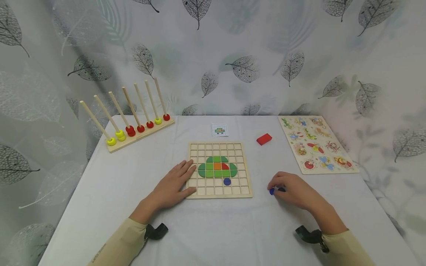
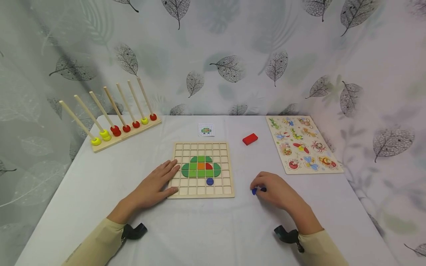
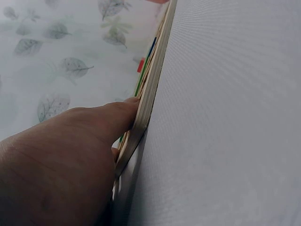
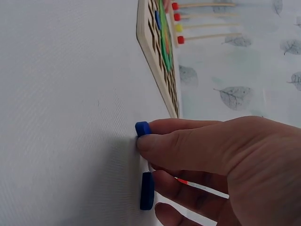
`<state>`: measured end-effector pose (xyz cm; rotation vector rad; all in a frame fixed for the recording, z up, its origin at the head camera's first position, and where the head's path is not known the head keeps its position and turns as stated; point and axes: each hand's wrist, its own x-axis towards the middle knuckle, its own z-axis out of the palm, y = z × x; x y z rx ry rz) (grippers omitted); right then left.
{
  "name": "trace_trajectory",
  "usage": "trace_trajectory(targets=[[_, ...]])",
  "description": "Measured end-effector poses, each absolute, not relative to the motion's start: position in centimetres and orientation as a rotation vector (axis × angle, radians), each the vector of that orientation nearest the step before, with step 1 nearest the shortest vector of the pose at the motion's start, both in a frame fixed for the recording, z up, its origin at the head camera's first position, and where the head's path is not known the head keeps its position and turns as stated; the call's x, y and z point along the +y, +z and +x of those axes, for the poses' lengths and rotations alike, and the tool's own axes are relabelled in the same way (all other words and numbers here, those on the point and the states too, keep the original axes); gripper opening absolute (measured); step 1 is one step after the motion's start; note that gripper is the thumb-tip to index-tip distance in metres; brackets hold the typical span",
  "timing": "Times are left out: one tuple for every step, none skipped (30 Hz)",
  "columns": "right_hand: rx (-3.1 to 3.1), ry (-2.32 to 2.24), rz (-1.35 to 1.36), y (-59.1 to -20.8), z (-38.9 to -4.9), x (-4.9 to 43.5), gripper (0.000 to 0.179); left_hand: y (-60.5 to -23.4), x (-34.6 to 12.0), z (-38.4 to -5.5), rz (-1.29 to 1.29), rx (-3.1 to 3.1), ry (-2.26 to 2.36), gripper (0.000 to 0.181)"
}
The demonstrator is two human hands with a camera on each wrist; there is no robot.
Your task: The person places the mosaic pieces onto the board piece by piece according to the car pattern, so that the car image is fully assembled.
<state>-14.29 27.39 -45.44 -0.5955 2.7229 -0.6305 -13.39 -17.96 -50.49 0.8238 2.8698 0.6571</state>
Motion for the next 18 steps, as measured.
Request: trace_trajectory(targets=[[2.723,-0.637,-0.594,-45.5,-14.3,27.3,0.023,-50.5,-18.0,-13.4,0.824,2.871,0.655,0.084],[2.726,-0.641,-0.589,-45.6,-14.3,27.3,0.023,-50.5,-17.9,-13.4,0.824,2.872,0.654,0.084],[2.730,-0.644,-0.581,-45.6,-14.2,27.2,0.022,-50.5,-17.9,-13.4,0.823,2.872,0.654,0.084],[2.735,-0.647,-0.580,-45.7,-14.2,27.2,0.022,-50.5,-17.9,-13.4,0.824,2.873,0.654,0.084],[2.741,-0.648,-0.578,-45.8,-14.2,27.1,0.021,-50.5,-17.9,-13.4,0.824,2.873,0.654,0.084],[2.747,-0.650,-0.577,-45.9,-14.2,27.0,0.020,-50.5,-17.9,-13.4,0.824,2.873,0.654,0.084],[2.754,-0.649,-0.577,-46.1,-14.2,26.9,0.020,-50.5,-17.9,-13.4,0.823,2.873,0.654,0.084],[2.761,-0.643,-0.578,-46.2,-14.2,26.8,0.019,-50.5,-17.9,-13.4,0.823,2.873,0.652,0.084],[2.767,-0.640,-0.580,-46.3,-14.3,26.7,0.019,-50.5,-17.9,-13.4,0.823,2.874,0.652,0.084],[2.769,-0.638,-0.588,-46.4,-14.3,26.6,0.019,-50.5,-17.9,-13.4,0.823,2.874,0.651,0.084],[2.773,-0.635,-0.589,-46.4,-14.3,26.5,0.019,-50.5,-18.0,-13.4,0.823,2.875,0.650,0.084],[2.774,-0.635,-0.589,-46.5,-14.3,26.4,0.019,-50.5,-18.0,-13.4,0.823,2.875,0.650,0.084],[2.775,-0.634,-0.586,-46.5,-14.3,26.3,0.018,-50.5,-18.0,-13.4,0.825,2.876,0.649,0.084],[2.776,-0.633,-0.582,-46.5,-14.3,26.2,0.018,-50.5,-18.0,-13.4,0.826,2.876,0.650,0.084],[2.774,-0.634,-0.577,-46.5,-14.3,26.2,0.018,-50.5,-18.0,-13.4,0.826,2.876,0.653,0.084],[2.773,-0.636,-0.572,-46.5,-14.3,26.1,0.017,-50.5,-18.0,-13.4,0.827,2.875,0.653,0.084],[2.773,-0.637,-0.565,-46.5,-14.3,26.0,0.017,-50.5,-18.0,-13.4,0.828,2.875,0.655,0.084],[2.772,-0.639,-0.560,-46.5,-14.3,26.0,0.016,-50.4,-18.0,-13.4,0.827,2.875,0.655,0.084]])
